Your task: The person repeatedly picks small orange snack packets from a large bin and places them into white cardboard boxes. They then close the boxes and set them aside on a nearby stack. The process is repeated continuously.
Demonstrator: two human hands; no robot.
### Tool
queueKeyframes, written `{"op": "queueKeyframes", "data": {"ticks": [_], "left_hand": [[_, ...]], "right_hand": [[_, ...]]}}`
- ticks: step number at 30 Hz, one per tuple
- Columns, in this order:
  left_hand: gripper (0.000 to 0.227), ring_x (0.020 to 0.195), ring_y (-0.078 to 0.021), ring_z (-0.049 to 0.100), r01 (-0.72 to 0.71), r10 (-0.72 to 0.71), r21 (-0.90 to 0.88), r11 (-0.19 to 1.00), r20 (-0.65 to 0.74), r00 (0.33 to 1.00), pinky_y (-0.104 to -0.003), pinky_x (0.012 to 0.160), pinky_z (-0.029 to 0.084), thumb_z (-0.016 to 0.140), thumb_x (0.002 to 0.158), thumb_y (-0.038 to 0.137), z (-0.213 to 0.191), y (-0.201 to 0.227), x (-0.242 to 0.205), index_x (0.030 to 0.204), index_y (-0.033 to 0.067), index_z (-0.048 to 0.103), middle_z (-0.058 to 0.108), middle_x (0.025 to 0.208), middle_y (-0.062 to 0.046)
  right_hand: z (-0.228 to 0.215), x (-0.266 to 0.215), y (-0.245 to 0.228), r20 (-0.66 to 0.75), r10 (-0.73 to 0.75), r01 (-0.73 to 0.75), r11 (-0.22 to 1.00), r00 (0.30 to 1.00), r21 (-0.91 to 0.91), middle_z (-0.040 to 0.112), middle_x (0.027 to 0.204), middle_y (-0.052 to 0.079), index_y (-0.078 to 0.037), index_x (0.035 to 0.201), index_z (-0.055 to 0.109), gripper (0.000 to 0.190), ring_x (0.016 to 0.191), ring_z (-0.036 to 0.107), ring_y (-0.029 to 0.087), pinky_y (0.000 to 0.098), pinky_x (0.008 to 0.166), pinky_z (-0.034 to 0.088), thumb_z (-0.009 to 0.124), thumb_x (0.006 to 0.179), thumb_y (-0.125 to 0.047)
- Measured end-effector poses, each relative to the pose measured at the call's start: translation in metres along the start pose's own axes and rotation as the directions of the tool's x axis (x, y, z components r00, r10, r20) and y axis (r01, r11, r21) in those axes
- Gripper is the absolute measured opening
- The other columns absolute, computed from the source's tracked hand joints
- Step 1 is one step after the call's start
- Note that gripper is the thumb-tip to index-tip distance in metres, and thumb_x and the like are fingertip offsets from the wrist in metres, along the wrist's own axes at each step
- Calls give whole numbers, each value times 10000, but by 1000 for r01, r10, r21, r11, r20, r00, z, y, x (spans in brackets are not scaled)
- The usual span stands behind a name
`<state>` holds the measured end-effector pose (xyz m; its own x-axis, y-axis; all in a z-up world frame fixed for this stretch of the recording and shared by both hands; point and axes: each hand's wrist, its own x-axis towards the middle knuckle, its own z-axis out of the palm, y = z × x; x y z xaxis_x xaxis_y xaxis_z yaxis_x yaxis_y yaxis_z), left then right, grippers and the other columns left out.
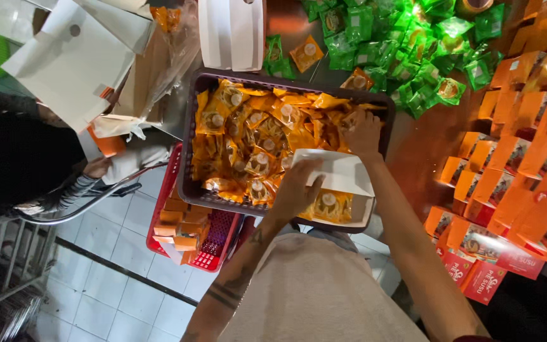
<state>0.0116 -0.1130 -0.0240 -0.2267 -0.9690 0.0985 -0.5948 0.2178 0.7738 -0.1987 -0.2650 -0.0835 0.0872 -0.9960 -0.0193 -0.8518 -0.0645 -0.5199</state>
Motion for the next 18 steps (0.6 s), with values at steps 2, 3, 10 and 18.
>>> {"op": "queueKeyframes", "data": {"ticks": [2,3,10,18], "left_hand": [[577,914,-297,709,91,-98,-148,985,-43,994,-421,896,582,661,931,238,-26,-5,23,1498,198,560,637,879,-28],[577,914,-297,709,95,-103,-166,982,-37,994,-421,896,582,661,931,238,-27,-23,32,1498,198,560,637,879,-28],[1021,1458,-365,424,-6,-42,422,907,104,994,-465,1055,473,773,808,379,-40,-89,59,1693,260,278,353,1669,-102],[545,1168,-377,711,578,-567,-226,784,117,815,-448,992,548,822,879,419,-92,-121,75,1351,201,656,775,1141,-153]], "right_hand": [[13,15,-6,148,160,-118,959,976,-257,609,1241,198,-54,1270,574,621,1175,569,401,577,978,430,781,843,-453],[10,14,-12,154,171,-124,954,973,-272,609,1241,198,-54,1270,574,621,1175,569,401,577,978,430,781,843,-453],[-12,-5,-102,296,64,-172,920,953,353,728,1067,138,-175,1383,578,697,978,735,368,463,842,564,870,751,-139],[36,56,-123,40,-33,14,916,999,400,750,1016,82,-87,1172,713,283,898,747,239,340,722,607,763,1023,-322]]}}
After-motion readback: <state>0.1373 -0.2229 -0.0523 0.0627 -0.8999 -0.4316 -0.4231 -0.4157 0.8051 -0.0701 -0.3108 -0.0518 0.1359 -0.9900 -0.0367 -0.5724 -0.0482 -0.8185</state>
